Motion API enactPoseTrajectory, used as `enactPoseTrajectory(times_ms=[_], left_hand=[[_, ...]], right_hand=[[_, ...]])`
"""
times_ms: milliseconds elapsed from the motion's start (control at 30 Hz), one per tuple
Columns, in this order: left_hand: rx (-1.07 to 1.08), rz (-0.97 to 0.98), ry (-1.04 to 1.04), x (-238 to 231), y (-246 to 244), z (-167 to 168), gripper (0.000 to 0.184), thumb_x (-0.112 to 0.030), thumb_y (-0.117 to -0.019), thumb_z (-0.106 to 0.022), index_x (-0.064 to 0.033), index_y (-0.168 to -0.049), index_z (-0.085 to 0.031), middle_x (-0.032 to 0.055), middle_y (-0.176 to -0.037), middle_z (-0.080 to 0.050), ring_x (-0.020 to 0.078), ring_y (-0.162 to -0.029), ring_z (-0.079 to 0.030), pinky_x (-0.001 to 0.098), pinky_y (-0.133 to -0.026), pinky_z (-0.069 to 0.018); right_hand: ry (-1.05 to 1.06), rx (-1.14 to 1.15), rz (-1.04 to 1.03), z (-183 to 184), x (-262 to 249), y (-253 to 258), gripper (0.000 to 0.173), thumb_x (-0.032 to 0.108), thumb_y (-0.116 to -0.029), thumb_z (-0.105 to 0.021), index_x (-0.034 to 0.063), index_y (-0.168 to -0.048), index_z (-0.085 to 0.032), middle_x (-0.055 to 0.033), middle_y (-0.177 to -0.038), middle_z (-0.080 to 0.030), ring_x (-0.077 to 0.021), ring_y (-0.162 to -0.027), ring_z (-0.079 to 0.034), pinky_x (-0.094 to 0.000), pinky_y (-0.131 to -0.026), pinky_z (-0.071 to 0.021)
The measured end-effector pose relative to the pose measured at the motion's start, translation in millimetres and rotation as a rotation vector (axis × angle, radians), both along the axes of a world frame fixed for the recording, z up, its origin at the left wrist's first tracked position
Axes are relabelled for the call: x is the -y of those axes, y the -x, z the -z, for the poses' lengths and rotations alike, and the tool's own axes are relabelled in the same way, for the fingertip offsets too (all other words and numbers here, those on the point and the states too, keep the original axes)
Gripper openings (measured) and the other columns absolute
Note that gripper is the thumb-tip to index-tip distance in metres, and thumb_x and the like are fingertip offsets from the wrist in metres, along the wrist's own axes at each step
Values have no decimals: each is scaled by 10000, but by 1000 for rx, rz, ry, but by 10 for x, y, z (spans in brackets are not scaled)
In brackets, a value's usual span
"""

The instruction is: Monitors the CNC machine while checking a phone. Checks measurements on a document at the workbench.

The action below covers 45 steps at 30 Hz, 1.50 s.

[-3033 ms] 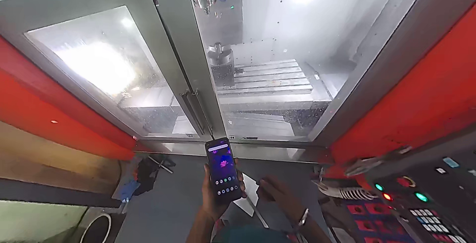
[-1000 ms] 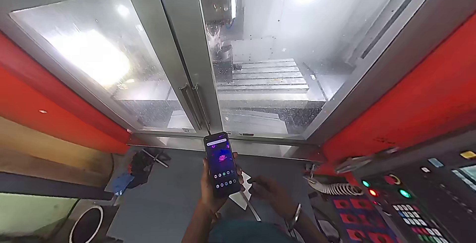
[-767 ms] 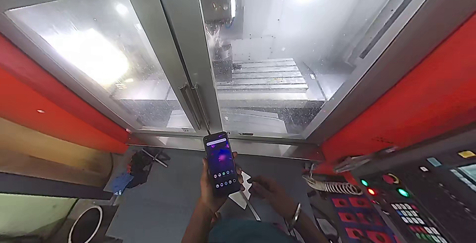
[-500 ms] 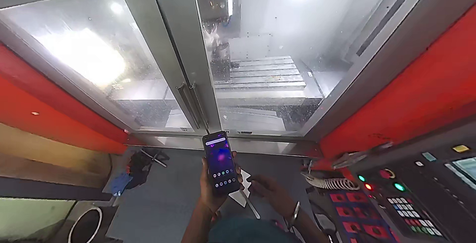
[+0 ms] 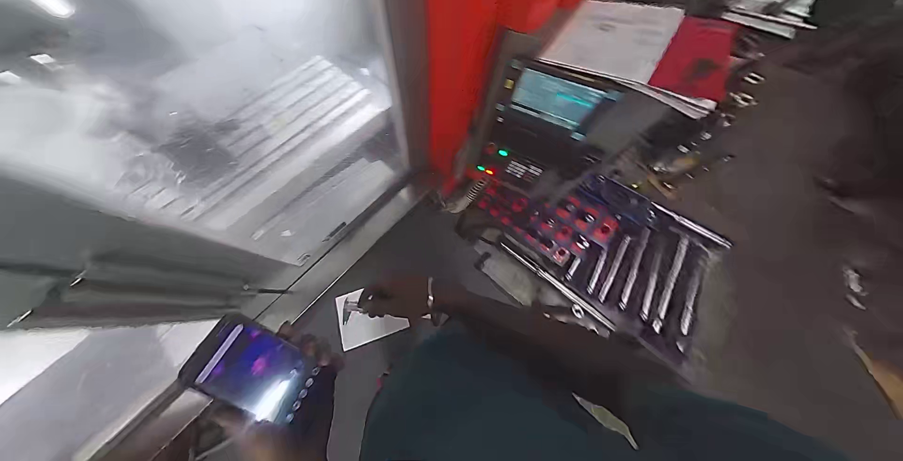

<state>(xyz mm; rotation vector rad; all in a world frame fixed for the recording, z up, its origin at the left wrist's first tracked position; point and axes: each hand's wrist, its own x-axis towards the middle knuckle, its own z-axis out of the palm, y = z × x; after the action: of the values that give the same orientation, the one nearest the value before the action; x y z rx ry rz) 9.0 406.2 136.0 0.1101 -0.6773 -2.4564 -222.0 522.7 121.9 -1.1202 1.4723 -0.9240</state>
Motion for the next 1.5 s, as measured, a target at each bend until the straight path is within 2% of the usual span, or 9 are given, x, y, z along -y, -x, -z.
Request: enactPoseTrajectory(times_ms=[100,200,433,567,700,933,1133,1333,1500], left_hand=[[34,22,-10,28,9,6,929,-845,-798,-528,-162,-1425,-581,151,-1171,-705,304,-963,-717,531,-769,-600],[30,82,-28,51,52,-14,905,-830,-803,-539,-164,-1413,-596,141,-1125,-715,296,-958,-717,519,-776,-598],[-9,133,4,84,124,-51,913,-860,-803,-491,-178,-1398,-610,128,-1127,-721,283,-943,-723,499,-762,-604],[-45,159,-8,128,-21,46,904,-850,-802,-510,-192,-1418,-593,105,-1165,-716,259,-991,-714,478,-812,-598],[-31,153,-34,236,-327,164,918,-868,-805,-476,-193,-1417,-588,102,-1124,-720,252,-956,-716,480,-787,-602],[11,246,-136,546,-976,717,926,-872,-820,-455,-188,-1431,-581,130,-1157,-719,298,-995,-719,548,-829,-593],[20,365,-218,699,-1214,913,896,-849,-832,-467,-191,-1426,-595,159,-1177,-715,336,-1049,-704,580,-875,-569],[-45,390,-189,741,-1272,935,903,-833,-828,-498,-184,-1451,-574,172,-1202,-707,348,-1067,-701,586,-877,-568],[-46,362,-169,831,-1254,1351,873,-838,-851,-453,-204,-1438,-579,170,-1145,-721,342,-992,-718,563,-818,-588]], right_hand=[[19,-30,71,-69,-62,96,332,171,-1084,-507,-71,-1275,-633,-231,-1044,-709,-277,-913,-696,-440,-892,-549],[-19,-42,143,-86,-154,173,331,174,-1086,-503,-64,-1281,-626,-234,-1094,-706,-283,-961,-703,-446,-927,-544],[-70,-73,222,-7,-253,182,329,187,-1083,-514,-66,-1258,-629,-221,-1068,-707,-268,-931,-702,-438,-900,-553],[-128,-130,191,65,-208,56,341,206,-1088,-505,-53,-1272,-629,-214,-1060,-710,-273,-930,-700,-445,-907,-548],[-230,-154,200,118,-152,-238,359,221,-1086,-513,-56,-1284,-627,-224,-1087,-713,-299,-971,-708,-476,-943,-541],[-404,-139,248,478,-183,-1070,374,283,-1079,-522,-4,-1284,-645,-219,-1074,-719,-333,-971,-708,-537,-939,-538],[-480,-108,235,754,-338,-1597,390,296,-1060,-555,15,-1319,-639,-226,-1099,-717,-354,-994,-706,-574,-961,-529],[-556,-150,160,613,-173,-1608,406,305,-1087,-515,27,-1366,-615,-233,-1192,-703,-368,-1106,-686,-569,-1039,-487],[-494,-150,156,1182,-40,-1403,383,283,-1084,-519,9,-1326,-631,-234,-1128,-711,-358,-1027,-701,-560,-981,-520]])
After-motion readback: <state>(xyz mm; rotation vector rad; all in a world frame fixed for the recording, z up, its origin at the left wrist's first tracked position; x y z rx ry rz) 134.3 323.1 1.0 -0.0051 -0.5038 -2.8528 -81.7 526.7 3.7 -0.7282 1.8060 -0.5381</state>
